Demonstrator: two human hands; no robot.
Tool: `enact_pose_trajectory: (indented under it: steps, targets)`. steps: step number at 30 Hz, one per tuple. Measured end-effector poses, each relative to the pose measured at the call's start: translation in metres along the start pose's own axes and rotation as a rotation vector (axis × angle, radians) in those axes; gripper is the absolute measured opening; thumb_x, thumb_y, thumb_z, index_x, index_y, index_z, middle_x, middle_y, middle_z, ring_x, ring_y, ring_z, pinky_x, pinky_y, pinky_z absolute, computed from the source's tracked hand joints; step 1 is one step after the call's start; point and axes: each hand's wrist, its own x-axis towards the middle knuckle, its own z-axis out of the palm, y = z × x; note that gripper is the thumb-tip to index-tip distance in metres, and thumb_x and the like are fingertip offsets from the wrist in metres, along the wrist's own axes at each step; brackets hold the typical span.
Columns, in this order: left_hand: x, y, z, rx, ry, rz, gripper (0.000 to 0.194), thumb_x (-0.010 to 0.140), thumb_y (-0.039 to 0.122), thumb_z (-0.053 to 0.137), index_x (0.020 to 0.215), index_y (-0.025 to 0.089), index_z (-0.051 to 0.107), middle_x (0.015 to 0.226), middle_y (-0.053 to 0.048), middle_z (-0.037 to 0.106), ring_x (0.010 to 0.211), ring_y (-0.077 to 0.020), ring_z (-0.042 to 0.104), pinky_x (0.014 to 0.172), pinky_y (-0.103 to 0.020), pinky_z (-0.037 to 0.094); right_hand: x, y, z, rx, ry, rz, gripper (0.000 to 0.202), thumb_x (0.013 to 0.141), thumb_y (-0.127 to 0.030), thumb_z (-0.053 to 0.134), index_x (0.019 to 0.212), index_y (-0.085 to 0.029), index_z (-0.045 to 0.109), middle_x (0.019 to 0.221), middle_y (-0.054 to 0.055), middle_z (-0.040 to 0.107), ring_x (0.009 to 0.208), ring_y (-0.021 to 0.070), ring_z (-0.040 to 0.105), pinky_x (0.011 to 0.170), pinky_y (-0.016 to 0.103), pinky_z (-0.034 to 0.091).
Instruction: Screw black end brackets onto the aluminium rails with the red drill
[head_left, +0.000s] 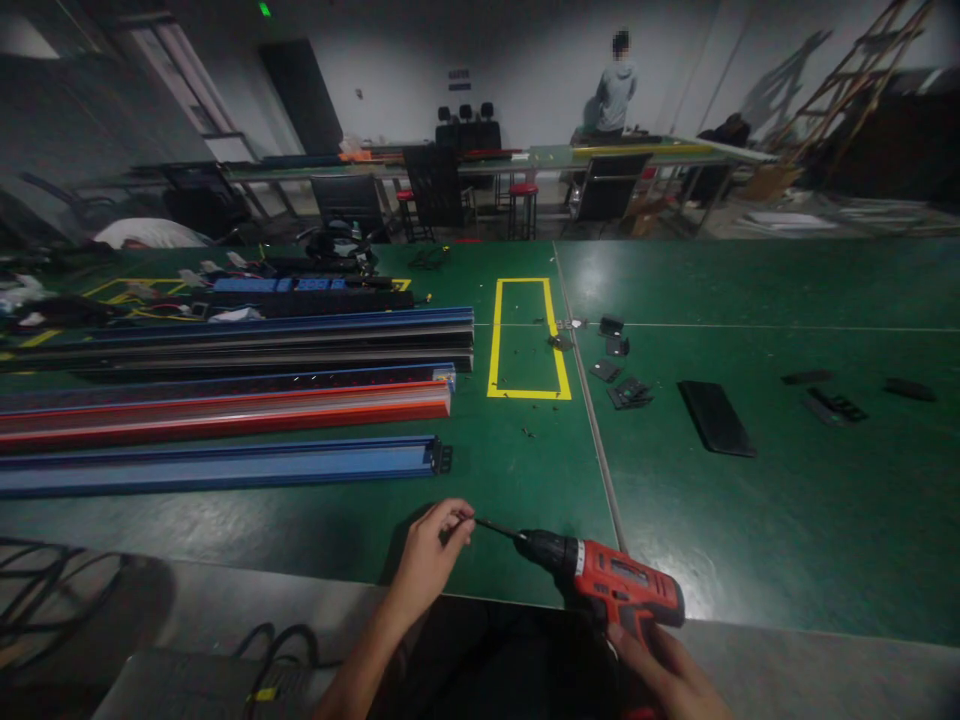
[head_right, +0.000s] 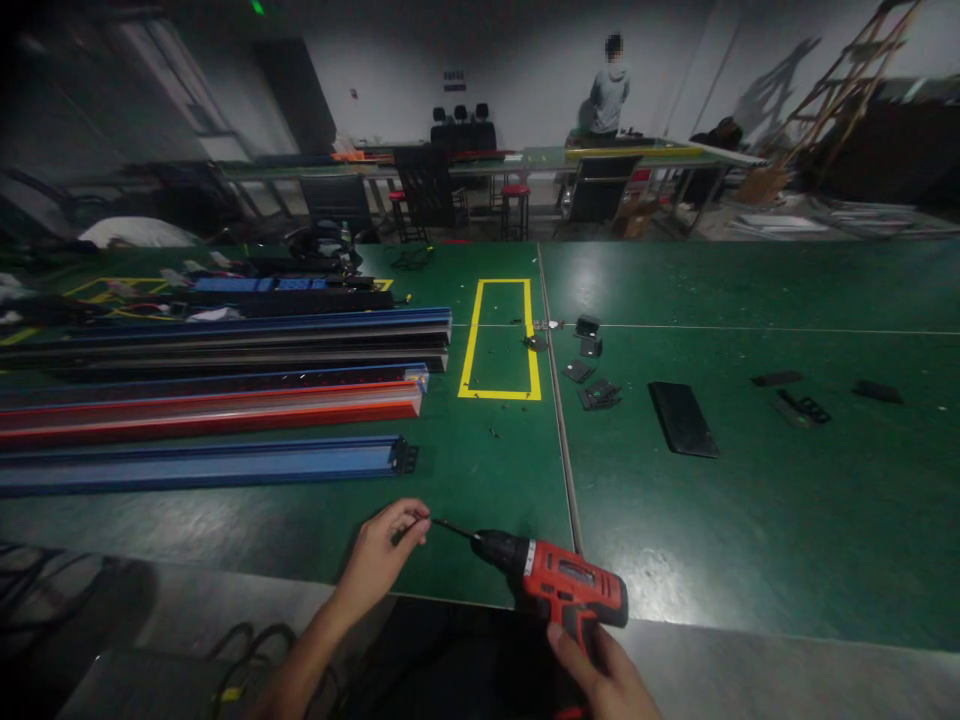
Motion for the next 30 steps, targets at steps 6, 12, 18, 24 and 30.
enact_pose_trajectory:
  steps: [6,12,18,24,30]
  targets:
    - [0.008,-0.002,0.017,-0.157,-0.017,-0.057,0.014,0.091,0.036,0.064,0.095,0.022,0.068,0.077,0.0,0.072,0.071,-0.0175,0.072,0.071,-0.027,0.052,-0.019,-0.036,-0.009,0.111,0.01,0.032,0.069,0.08,-0.075,0.072,0.119,-0.018,0.077,0.112,0.016,0.079,0.106,0.0369,0.075,0.087,0.04,0.06]
    - [0.007,0.0,0.016,-0.171,-0.04,-0.066,0.013,0.088,0.033,0.063,0.092,0.022,0.069,0.073,0.0,0.071,0.07,-0.0178,0.071,0.07,-0.026,0.051,-0.027,-0.047,-0.006,0.196,0.006,0.03,0.061,0.075,-0.066,0.082,0.114,-0.02,0.08,0.102,0.015,0.08,0.104,0.0386,0.074,0.087,0.045,0.06]
    - [0.008,0.001,0.017,-0.166,-0.049,-0.092,0.014,0.088,0.034,0.063,0.089,0.022,0.07,0.072,0.0,0.07,0.068,-0.0177,0.069,0.069,-0.027,0.051,-0.025,-0.038,-0.004,0.162,0.056,0.052,0.066,0.079,-0.074,0.075,0.117,-0.02,0.079,0.115,0.015,0.079,0.112,0.0385,0.071,0.099,0.049,0.055]
    - [0.007,-0.001,0.015,-0.123,-0.086,-0.061,0.012,0.089,0.029,0.061,0.088,0.022,0.07,0.078,-0.001,0.071,0.07,-0.0171,0.069,0.071,-0.027,0.051,-0.018,-0.032,-0.013,0.217,-0.008,0.094,0.053,0.085,-0.064,0.078,0.117,-0.022,0.079,0.113,0.014,0.08,0.111,0.0373,0.074,0.094,0.047,0.058]
    - [0.004,-0.003,0.016,-0.041,-0.078,0.001,0.014,0.092,0.027,0.058,0.087,0.024,0.07,0.08,-0.001,0.069,0.076,-0.0179,0.067,0.075,-0.028,0.05,-0.015,-0.025,-0.02,0.254,-0.033,0.086,0.052,0.082,-0.06,0.083,0.117,-0.021,0.079,0.117,0.015,0.08,0.113,0.0371,0.074,0.091,0.043,0.061]
